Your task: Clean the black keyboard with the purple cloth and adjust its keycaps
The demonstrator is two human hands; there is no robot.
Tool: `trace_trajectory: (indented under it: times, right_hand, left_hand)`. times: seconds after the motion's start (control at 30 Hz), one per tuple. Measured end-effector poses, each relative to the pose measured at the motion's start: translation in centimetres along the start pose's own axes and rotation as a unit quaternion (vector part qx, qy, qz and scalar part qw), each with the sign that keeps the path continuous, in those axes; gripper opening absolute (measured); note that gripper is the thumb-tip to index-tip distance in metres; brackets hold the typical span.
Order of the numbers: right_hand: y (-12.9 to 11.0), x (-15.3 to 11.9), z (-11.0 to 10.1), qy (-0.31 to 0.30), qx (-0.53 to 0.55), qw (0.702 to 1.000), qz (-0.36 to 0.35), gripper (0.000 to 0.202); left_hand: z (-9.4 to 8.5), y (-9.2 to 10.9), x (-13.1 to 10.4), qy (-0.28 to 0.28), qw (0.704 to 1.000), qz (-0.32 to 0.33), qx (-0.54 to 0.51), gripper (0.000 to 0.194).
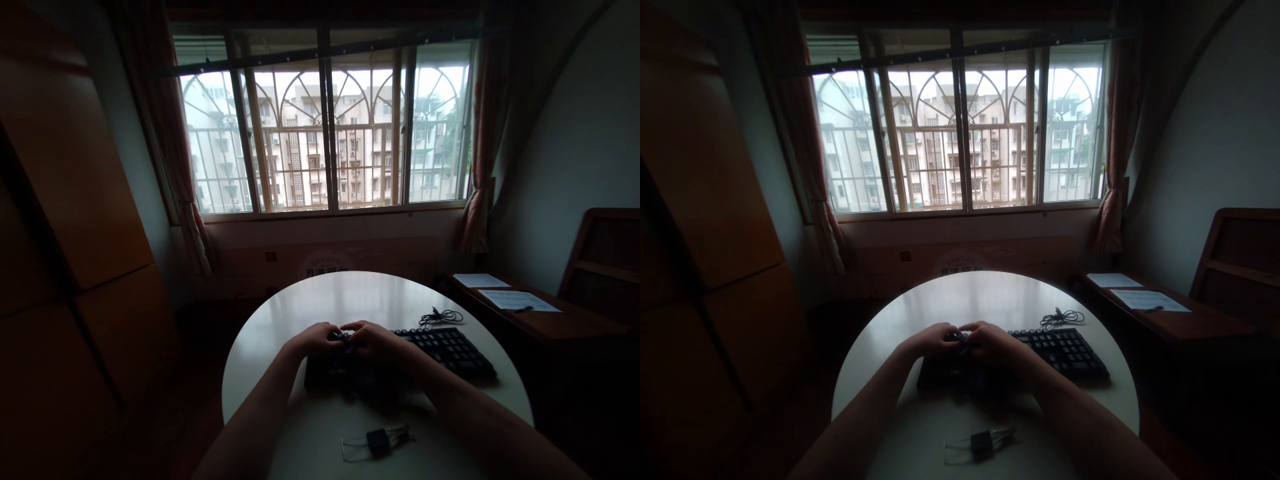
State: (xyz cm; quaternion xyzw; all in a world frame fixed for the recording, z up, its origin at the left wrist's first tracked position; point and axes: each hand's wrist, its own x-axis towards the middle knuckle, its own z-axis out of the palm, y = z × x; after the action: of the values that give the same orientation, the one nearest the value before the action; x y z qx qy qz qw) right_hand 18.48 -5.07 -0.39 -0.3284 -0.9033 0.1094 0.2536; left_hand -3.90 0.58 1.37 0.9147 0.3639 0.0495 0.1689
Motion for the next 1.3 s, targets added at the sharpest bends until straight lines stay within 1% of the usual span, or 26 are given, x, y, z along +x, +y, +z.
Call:
trace_trajectory:
  times: [0.1,0.23,0.53,0.7,0.83,1.0,1.17,1.3]
  right_hand:
    - [0.4,-0.2,-0.2,0.005,-0.003,1.0,0.022,0.026]
    - [0.7,-0.3,-0.4,-0.004,-0.01,0.999,0.03,0.023]
    - [-0.1,0.1,-0.6,-0.017,-0.078,0.996,0.029,0.025]
    - [0.1,0.2,-0.3,0.001,-0.091,0.995,0.044,0.023]
    - [0.5,0.0,-0.2,0.012,-0.078,0.996,0.047,0.02]
    - [0.7,-0.2,-0.2,-0.001,-0.032,0.999,0.033,0.022]
    - [0.9,0.0,0.4,0.012,-0.041,0.997,0.065,0.023]
    - [0.9,0.0,0.5,0.008,-0.026,0.998,0.052,0.025]
  left_hand:
    - [-0.1,0.0,-0.1,-0.001,1.0,-0.008,-0.004,0.044]
    - [-0.1,0.0,-0.1,-0.001,1.0,-0.004,-0.005,0.044]
    - [-0.1,-0.2,0.0,-0.007,1.0,-0.009,-0.011,0.047]
    - [-0.2,-0.2,0.0,-0.01,1.0,-0.008,-0.01,0.046]
    - [-0.1,-0.2,0.0,-0.006,1.0,-0.004,0.003,0.046]
    - [-0.1,-0.1,0.0,0.001,1.0,0.0,0.007,0.046]
    - [-0.2,0.0,0.0,-0.01,1.0,-0.014,0.0,0.046]
    - [-0.1,-0.2,0.0,-0.005,1.0,-0.011,-0.005,0.048]
